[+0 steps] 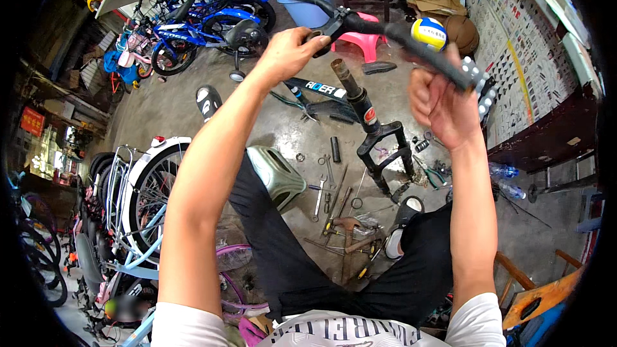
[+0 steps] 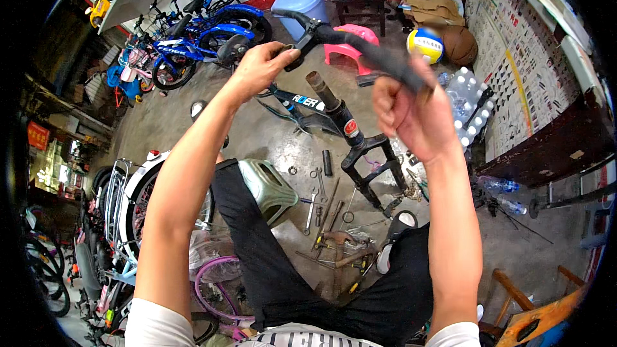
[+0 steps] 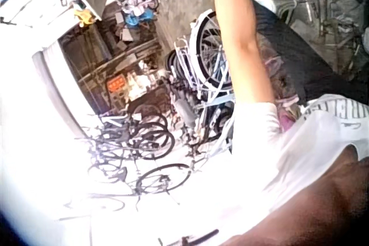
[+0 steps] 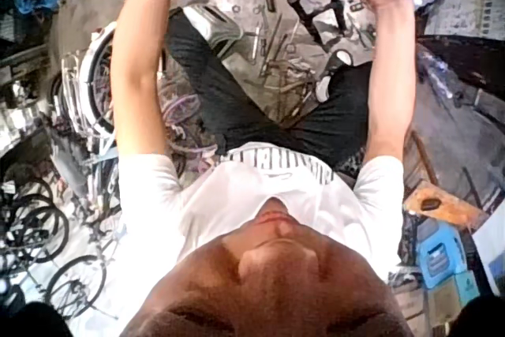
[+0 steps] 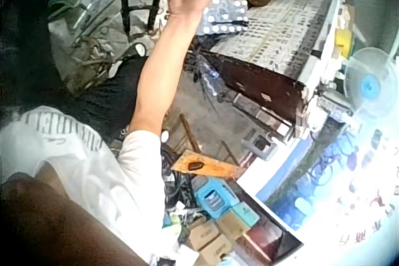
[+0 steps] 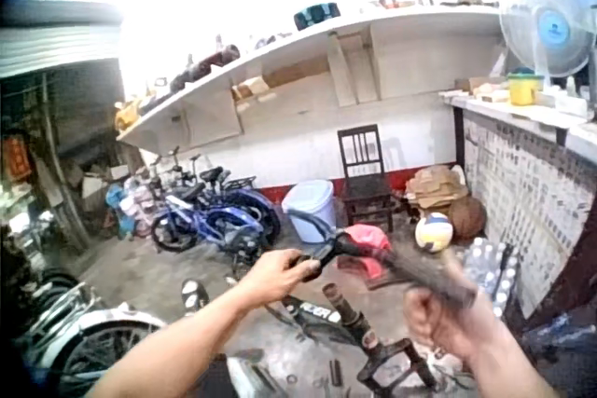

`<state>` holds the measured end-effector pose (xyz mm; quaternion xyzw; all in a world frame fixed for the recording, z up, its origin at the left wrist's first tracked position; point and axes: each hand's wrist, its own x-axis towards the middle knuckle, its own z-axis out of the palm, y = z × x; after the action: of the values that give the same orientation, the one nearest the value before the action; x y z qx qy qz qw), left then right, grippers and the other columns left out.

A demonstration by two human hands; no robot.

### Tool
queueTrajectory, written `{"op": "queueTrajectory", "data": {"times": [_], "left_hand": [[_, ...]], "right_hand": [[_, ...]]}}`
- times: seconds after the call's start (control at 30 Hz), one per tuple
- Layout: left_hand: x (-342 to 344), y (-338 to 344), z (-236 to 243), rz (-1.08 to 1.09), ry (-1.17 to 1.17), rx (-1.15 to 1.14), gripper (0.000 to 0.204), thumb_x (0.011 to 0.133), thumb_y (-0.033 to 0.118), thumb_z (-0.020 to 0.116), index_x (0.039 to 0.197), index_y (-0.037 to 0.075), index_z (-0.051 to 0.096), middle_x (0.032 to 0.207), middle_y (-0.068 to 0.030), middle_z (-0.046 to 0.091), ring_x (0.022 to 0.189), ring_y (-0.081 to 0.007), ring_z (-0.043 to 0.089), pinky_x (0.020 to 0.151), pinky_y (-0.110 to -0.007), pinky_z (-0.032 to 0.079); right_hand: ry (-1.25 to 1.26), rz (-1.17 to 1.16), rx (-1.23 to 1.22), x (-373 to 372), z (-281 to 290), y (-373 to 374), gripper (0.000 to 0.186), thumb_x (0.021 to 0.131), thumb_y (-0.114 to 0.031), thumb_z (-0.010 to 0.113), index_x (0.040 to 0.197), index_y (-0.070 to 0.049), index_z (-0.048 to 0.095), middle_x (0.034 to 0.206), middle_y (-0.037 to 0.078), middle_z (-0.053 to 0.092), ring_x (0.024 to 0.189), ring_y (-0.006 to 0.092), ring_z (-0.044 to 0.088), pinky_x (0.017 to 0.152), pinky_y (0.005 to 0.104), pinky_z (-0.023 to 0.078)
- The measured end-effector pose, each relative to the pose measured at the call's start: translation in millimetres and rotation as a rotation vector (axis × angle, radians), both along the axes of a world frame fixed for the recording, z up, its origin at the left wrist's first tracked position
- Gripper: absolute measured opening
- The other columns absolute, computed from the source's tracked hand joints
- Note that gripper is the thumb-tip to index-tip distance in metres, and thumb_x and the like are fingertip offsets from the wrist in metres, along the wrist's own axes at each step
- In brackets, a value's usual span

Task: The person repairs a bicycle fork by handling small components and tapping parts into place using a hammer before fitting the fork into the head tube of a bicycle frame.

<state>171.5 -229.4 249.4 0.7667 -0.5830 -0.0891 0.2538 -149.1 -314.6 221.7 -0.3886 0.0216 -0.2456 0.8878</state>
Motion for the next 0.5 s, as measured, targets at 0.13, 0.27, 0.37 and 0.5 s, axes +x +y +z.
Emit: {"op": "queueTrajectory", "data": {"times": [0.13, 0.27, 0.37, 0.5], "left_hand": [[-20.3, -6.2, -11.9, 0.101, 0.177, 0.101, 0.054, 0.100, 0.050, 0.066, 0.107, -0.002, 0.077, 0.084, -0.0095, 0.070, 0.080, -0.0158, 0.062, 0.073, -0.036, 0.050], [-25.2, -7.6, -18.0, 0.141, 0.150, 0.143, 0.055, 0.099, 0.051, 0.067, 0.108, -0.002, 0.078, 0.082, -0.0075, 0.069, 0.078, -0.0153, 0.061, 0.071, -0.036, 0.049], [-29.2, -10.4, -17.2, 0.176, 0.193, 0.146, 0.053, 0.099, 0.050, 0.069, 0.100, -0.002, 0.077, 0.076, -0.0022, 0.062, 0.068, -0.0116, 0.054, 0.062, -0.031, 0.044], [-29.6, -12.0, -23.7, 0.221, 0.391, 0.118, 0.048, 0.098, 0.051, 0.071, 0.088, 0.005, 0.072, 0.069, 0.0038, 0.052, 0.057, -0.0071, 0.043, 0.051, -0.027, 0.031]], "right_hand": [[0.493, -0.502, -0.167, 6.9, -71.2, -32.6, 0.057, 0.107, -0.052, 0.053, 0.126, -0.002, 0.069, 0.080, -0.001, 0.061, 0.071, 0.0090, 0.053, 0.066, 0.0263, 0.045], [0.916, -0.405, -0.935, 25.9, -119.3, -38.7, 0.051, 0.097, -0.041, 0.070, 0.127, 0.000, 0.068, 0.101, 0.010, 0.072, 0.092, 0.0200, 0.068, 0.083, 0.0348, 0.054], [0.983, -0.296, -1.232, 40.2, -132.4, -28.5, 0.066, 0.084, -0.046, 0.077, 0.132, -0.003, 0.065, 0.123, 0.019, 0.070, 0.116, 0.0380, 0.066, 0.099, 0.0452, 0.052], [1.111, -0.221, -1.389, 54.6, -158.1, -19.5, 0.078, 0.079, -0.049, 0.081, 0.140, -0.006, 0.059, 0.135, 0.021, 0.064, 0.126, 0.0423, 0.060, 0.105, 0.0490, 0.051]]}}
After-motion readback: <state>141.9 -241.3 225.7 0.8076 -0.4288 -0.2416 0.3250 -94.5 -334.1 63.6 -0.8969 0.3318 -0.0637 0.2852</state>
